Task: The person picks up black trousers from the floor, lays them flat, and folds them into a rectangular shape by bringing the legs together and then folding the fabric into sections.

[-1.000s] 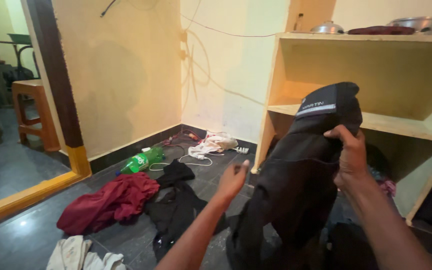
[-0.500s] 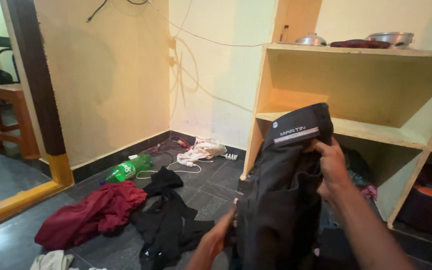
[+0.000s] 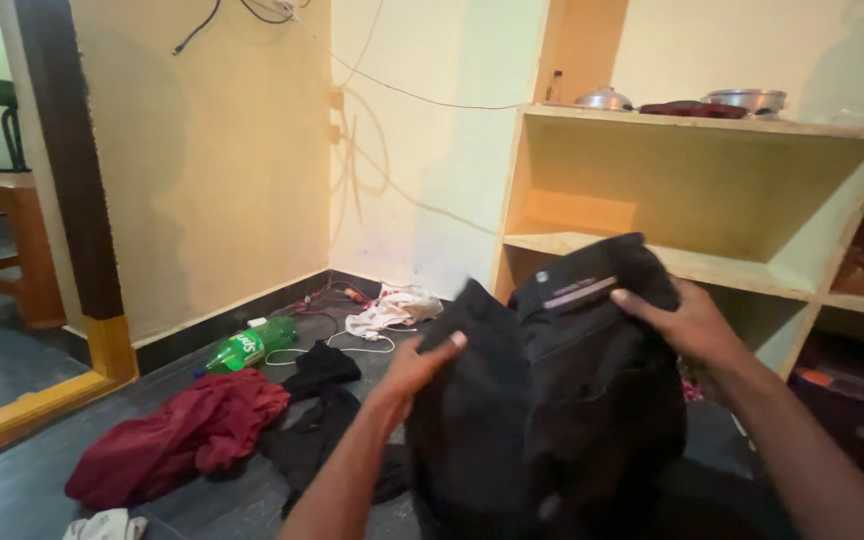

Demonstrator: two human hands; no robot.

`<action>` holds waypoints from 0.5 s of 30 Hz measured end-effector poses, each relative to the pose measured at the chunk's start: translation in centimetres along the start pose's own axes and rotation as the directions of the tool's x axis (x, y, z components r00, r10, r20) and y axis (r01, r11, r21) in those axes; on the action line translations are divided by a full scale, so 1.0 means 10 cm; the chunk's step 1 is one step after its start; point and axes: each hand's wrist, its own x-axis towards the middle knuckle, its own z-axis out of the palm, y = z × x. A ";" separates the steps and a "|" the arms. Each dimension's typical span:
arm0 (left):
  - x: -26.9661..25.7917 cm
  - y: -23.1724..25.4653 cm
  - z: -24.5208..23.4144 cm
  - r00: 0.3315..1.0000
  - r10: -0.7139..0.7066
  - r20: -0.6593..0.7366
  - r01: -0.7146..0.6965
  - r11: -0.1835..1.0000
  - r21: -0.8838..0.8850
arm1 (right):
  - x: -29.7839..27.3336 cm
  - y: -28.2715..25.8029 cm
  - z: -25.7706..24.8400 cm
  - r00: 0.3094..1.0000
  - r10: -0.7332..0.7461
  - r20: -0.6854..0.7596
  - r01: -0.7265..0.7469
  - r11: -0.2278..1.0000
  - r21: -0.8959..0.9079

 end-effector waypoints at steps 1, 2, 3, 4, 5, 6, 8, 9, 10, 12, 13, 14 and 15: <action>0.03 0.05 -0.05 1.000 0.000 0.007 0.000 1.000 0.001 | -0.03 0.04 -0.04 0.997 0.030 -0.076 -0.032 0.999 -0.022; 0.06 0.07 -0.14 0.998 0.044 -0.053 -0.046 0.998 -0.035 | -0.07 0.08 -0.09 0.996 0.034 -0.080 -0.036 0.999 -0.021; 0.09 0.08 -0.23 0.990 0.086 -0.115 -0.094 0.993 -0.069 | -0.11 0.13 -0.15 0.979 0.154 -0.134 -0.162 0.986 -0.046; 0.15 0.08 -0.29 0.990 0.086 -0.111 -0.095 0.993 -0.075 | -0.12 0.15 -0.23 0.945 0.265 -0.192 -0.283 0.957 -0.070; 0.22 0.11 -0.33 0.974 0.180 -0.138 -0.184 0.983 -0.018 | -0.11 0.17 -0.30 0.944 0.263 -0.197 -0.282 0.956 -0.075; 0.27 0.15 -0.41 0.948 0.276 -0.161 -0.272 0.961 0.048 | -0.09 0.20 -0.32 0.959 0.223 -0.174 -0.241 0.966 -0.092; 0.35 0.23 -0.48 0.955 0.278 -0.103 -0.273 0.960 0.060 | -0.07 0.26 -0.35 0.971 0.182 -0.156 -0.200 0.973 -0.112; 0.38 0.27 -0.47 0.960 0.274 -0.048 -0.271 0.960 0.071 | -0.07 0.29 -0.37 0.963 0.214 -0.164 -0.242 0.954 -0.178; 0.39 0.32 -0.45 0.959 0.279 -0.051 -0.275 0.959 0.064 | -0.04 0.28 -0.37 0.956 0.239 -0.168 -0.276 0.929 -0.247; 0.36 0.42 -0.40 0.971 0.238 0.000 -0.238 0.970 0.047 | -0.02 0.27 -0.34 0.973 0.132 -0.188 -0.168 0.966 -0.195; 0.34 0.48 -0.38 0.970 0.242 -0.004 -0.242 0.969 0.047 | 0.00 0.25 -0.31 0.976 0.031 -0.214 -0.061 0.989 -0.137; 0.33 0.50 -0.33 0.922 0.385 -0.048 -0.370 0.910 0.185 | 0.02 0.25 -0.31 0.977 0.030 -0.211 -0.060 0.989 -0.138; 0.32 0.51 -0.29 0.850 0.522 -0.069 -0.476 0.817 0.325 | 0.03 0.26 -0.30 0.980 0.008 -0.197 -0.035 0.991 -0.132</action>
